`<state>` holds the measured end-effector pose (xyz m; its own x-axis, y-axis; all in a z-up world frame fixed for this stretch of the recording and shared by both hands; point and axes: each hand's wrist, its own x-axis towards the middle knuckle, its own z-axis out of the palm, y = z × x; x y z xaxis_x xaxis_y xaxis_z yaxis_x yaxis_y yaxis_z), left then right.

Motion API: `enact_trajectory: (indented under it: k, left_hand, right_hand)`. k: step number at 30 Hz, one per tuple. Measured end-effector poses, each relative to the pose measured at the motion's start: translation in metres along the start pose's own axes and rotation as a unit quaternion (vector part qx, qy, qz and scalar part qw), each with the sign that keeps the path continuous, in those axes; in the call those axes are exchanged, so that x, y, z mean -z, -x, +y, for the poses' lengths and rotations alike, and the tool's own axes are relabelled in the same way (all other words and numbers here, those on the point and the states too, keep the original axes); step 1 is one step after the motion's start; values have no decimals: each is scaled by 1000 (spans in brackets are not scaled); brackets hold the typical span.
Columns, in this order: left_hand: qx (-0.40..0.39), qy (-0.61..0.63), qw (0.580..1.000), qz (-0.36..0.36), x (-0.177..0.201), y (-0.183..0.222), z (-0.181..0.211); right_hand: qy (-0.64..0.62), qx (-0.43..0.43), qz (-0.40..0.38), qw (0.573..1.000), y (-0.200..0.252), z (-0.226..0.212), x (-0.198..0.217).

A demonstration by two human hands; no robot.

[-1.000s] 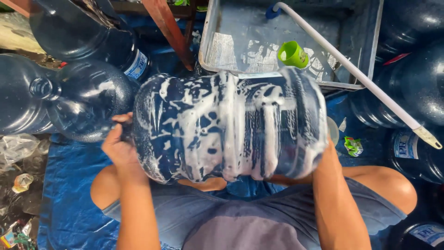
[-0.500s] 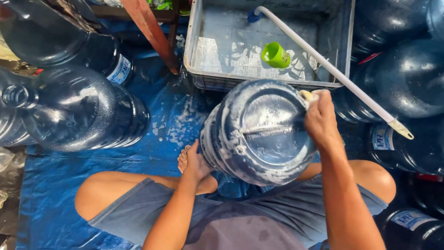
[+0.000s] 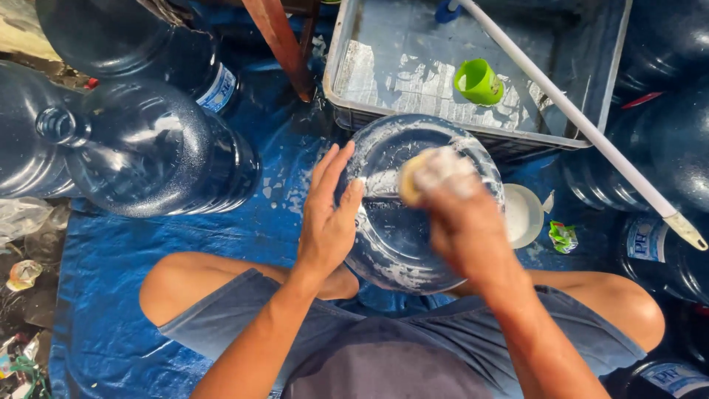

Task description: Scrubbing the exterior of a large plastic water jug with a sponge and soapy water, then rinsing it with water from a cup.

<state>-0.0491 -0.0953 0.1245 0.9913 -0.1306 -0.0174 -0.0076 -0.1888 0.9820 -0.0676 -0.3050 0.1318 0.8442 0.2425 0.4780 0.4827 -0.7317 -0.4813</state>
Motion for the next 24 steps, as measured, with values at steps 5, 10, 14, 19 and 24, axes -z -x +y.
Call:
enact_trajectory:
  k: [5,10,14,19,24]
  left_hand:
    - [-18,-18,999,22,14,-6,3]
    - [-27,-24,999,-3,14,0,6]
    - [-34,-28,999,-7,0,0,7]
    - [-30,6,1000,2,25,-6,-11]
    - [-19,-17,999,-27,24,-3,-1]
  right_hand:
    - [-73,1,-195,978,7,-47,47]
    - [86,-32,-132,987,2,-4,40]
    - [7,3,-131,991,-23,-29,15]
    - [-163,50,-282,944,-15,-47,51]
    - [178,20,-173,969,-25,-16,45]
